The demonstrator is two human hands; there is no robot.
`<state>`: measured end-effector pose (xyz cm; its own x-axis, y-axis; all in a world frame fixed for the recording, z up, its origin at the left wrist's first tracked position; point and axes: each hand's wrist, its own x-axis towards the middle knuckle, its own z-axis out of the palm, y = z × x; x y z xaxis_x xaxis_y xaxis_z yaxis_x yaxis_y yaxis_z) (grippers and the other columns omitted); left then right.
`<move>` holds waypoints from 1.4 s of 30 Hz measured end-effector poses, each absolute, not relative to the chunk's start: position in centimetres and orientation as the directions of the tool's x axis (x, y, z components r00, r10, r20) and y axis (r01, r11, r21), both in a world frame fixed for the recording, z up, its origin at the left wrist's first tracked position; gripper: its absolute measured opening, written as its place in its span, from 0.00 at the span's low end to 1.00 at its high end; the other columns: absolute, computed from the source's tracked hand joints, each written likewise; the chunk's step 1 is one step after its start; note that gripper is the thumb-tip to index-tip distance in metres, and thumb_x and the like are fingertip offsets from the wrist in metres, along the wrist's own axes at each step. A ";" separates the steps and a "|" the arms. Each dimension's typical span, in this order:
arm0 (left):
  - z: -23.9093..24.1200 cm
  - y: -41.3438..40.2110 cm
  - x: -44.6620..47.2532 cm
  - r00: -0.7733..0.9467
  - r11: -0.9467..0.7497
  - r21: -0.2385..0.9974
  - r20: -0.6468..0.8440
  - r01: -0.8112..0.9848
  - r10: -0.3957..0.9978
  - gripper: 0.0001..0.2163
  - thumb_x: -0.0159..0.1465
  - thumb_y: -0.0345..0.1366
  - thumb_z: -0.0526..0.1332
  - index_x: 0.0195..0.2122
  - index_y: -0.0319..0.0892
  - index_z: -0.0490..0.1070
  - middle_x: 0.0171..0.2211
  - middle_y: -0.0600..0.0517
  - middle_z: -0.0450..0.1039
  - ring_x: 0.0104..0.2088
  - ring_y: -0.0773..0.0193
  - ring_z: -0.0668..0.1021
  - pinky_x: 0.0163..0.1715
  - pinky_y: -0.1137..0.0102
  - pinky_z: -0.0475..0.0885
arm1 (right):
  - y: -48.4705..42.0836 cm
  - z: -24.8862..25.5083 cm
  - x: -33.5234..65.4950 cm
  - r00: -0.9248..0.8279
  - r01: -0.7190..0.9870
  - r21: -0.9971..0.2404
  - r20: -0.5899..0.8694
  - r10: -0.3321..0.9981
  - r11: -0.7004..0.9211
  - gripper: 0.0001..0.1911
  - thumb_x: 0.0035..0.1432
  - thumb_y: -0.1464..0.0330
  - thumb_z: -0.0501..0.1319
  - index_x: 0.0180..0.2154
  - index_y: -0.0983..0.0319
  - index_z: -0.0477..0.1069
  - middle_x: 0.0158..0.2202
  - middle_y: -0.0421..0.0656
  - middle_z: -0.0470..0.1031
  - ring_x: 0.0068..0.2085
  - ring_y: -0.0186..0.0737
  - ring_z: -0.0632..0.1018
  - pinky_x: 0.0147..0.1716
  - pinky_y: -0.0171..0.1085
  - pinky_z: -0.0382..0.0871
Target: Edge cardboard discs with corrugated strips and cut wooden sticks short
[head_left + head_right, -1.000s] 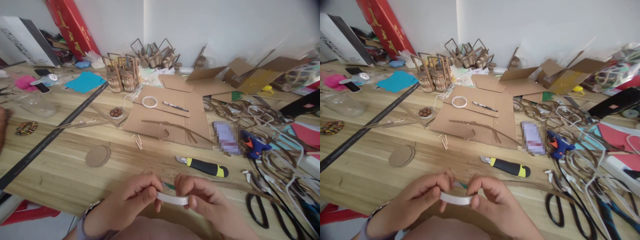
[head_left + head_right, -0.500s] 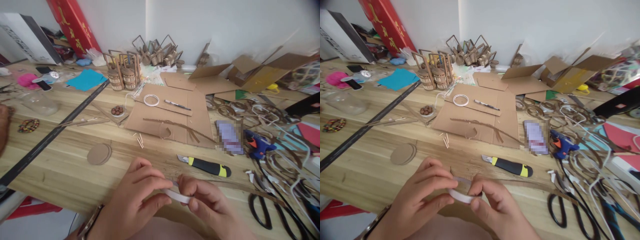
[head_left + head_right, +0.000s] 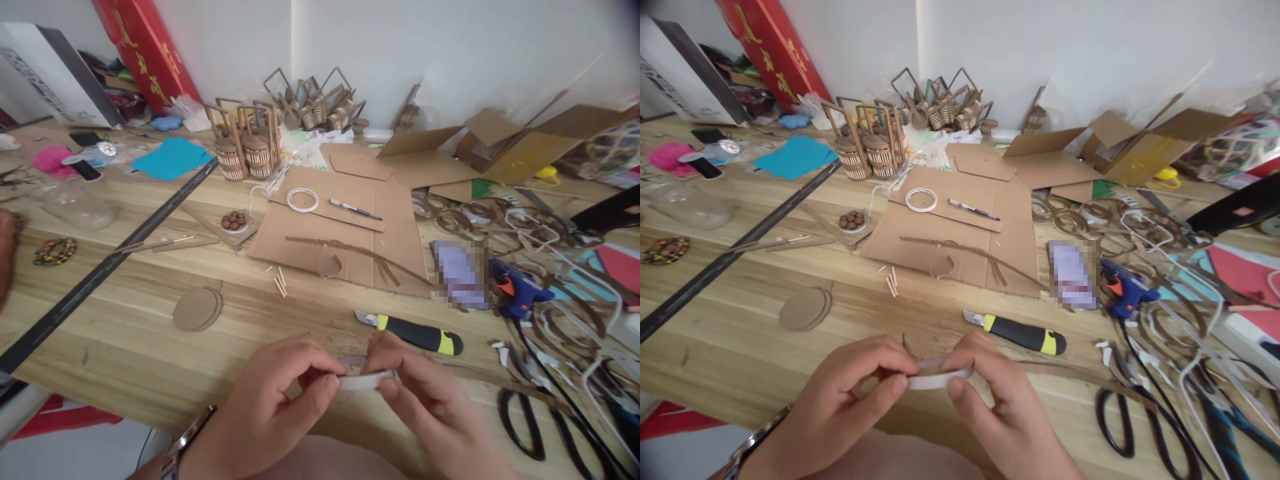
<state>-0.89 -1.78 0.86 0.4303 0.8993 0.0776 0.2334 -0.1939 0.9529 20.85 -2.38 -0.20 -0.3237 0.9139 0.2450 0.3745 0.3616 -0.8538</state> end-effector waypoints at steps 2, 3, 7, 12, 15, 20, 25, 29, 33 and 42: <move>0.4 -1.9 -0.6 0.399 0.009 0.990 -0.065 0.141 0.915 0.07 0.69 0.39 0.58 0.41 0.45 0.75 0.29 0.55 0.74 0.27 0.69 0.76 0.26 0.77 0.70 | -2.4 -0.7 20.5 -0.171 0.548 -0.729 0.384 0.907 0.411 0.07 0.67 0.66 0.56 0.46 0.55 0.70 0.39 0.42 0.74 0.41 0.41 0.77 0.40 0.38 0.72; 0.2 -2.0 -0.4 0.394 0.104 0.992 -0.125 0.073 0.911 0.09 0.69 0.41 0.58 0.44 0.45 0.74 0.28 0.55 0.74 0.26 0.69 0.75 0.25 0.78 0.70 | -2.5 -0.9 20.3 -0.089 0.639 -0.645 0.479 0.873 0.420 0.09 0.66 0.67 0.57 0.48 0.56 0.69 0.42 0.44 0.73 0.45 0.43 0.76 0.43 0.40 0.71; -0.5 -1.8 0.6 0.392 0.224 0.964 -0.152 -0.143 0.907 0.13 0.70 0.45 0.57 0.51 0.46 0.71 0.33 0.54 0.76 0.32 0.68 0.78 0.33 0.76 0.74 | -3.0 -1.4 19.1 -0.136 0.716 -0.465 0.639 0.757 0.520 0.09 0.63 0.72 0.59 0.46 0.58 0.67 0.41 0.45 0.71 0.45 0.44 0.74 0.44 0.41 0.70; -0.4 -1.5 1.4 0.407 0.211 0.964 -0.129 -0.164 0.904 0.13 0.71 0.42 0.58 0.55 0.50 0.69 0.48 0.52 0.76 0.47 0.64 0.77 0.48 0.72 0.73 | -2.9 -1.4 17.7 -0.173 0.674 -0.531 0.562 0.809 0.513 0.07 0.64 0.72 0.60 0.44 0.58 0.68 0.41 0.44 0.74 0.43 0.41 0.75 0.41 0.40 0.70; -0.4 -1.6 1.6 0.421 0.217 0.966 -0.140 -0.140 0.896 0.15 0.71 0.43 0.57 0.57 0.49 0.68 0.48 0.51 0.75 0.46 0.64 0.77 0.48 0.71 0.73 | -2.7 -1.4 17.4 -0.141 0.684 -0.522 0.590 0.795 0.509 0.06 0.63 0.74 0.60 0.40 0.58 0.70 0.39 0.43 0.75 0.41 0.40 0.76 0.40 0.39 0.69; -0.7 -1.8 1.4 0.476 0.187 0.982 -0.161 -0.008 0.864 0.20 0.69 0.47 0.58 0.60 0.48 0.65 0.41 0.50 0.76 0.37 0.63 0.77 0.34 0.72 0.73 | -2.6 -1.4 17.5 -0.078 0.618 -0.640 0.529 0.845 0.458 0.06 0.63 0.73 0.59 0.36 0.57 0.71 0.36 0.40 0.75 0.37 0.36 0.76 0.36 0.34 0.71; -0.6 -1.5 1.4 0.409 -0.161 0.951 0.041 0.263 0.911 0.11 0.71 0.39 0.55 0.51 0.48 0.72 0.41 0.51 0.75 0.41 0.61 0.76 0.42 0.69 0.71 | -2.6 -1.7 17.7 -0.062 0.561 -0.714 0.467 0.882 0.418 0.05 0.64 0.71 0.59 0.37 0.55 0.71 0.36 0.38 0.76 0.38 0.35 0.78 0.36 0.32 0.72; -0.8 -1.3 1.6 0.428 -0.313 0.899 0.164 0.307 0.889 0.10 0.71 0.33 0.54 0.49 0.46 0.72 0.41 0.51 0.76 0.43 0.62 0.76 0.43 0.70 0.70 | -2.7 -2.1 17.9 0.025 0.672 -0.632 0.541 0.840 0.387 0.03 0.64 0.66 0.61 0.40 0.57 0.68 0.36 0.38 0.74 0.39 0.36 0.77 0.38 0.33 0.70; -1.1 -1.3 1.8 0.413 -0.406 0.832 0.240 0.377 0.878 0.07 0.70 0.29 0.54 0.43 0.43 0.72 0.37 0.51 0.77 0.38 0.61 0.77 0.40 0.70 0.70 | -2.9 -2.1 18.3 -0.026 0.749 -0.516 0.604 0.796 0.416 0.04 0.65 0.67 0.61 0.43 0.57 0.70 0.38 0.40 0.74 0.40 0.38 0.76 0.40 0.35 0.69; -1.1 -1.5 2.0 0.377 -0.463 0.745 0.301 0.480 0.876 0.07 0.69 0.28 0.54 0.41 0.43 0.71 0.33 0.52 0.76 0.34 0.62 0.77 0.37 0.70 0.72 | -3.4 -1.6 18.6 -0.150 0.646 -0.511 0.644 0.751 0.567 0.10 0.60 0.78 0.60 0.40 0.59 0.70 0.33 0.40 0.73 0.35 0.37 0.75 0.36 0.38 0.71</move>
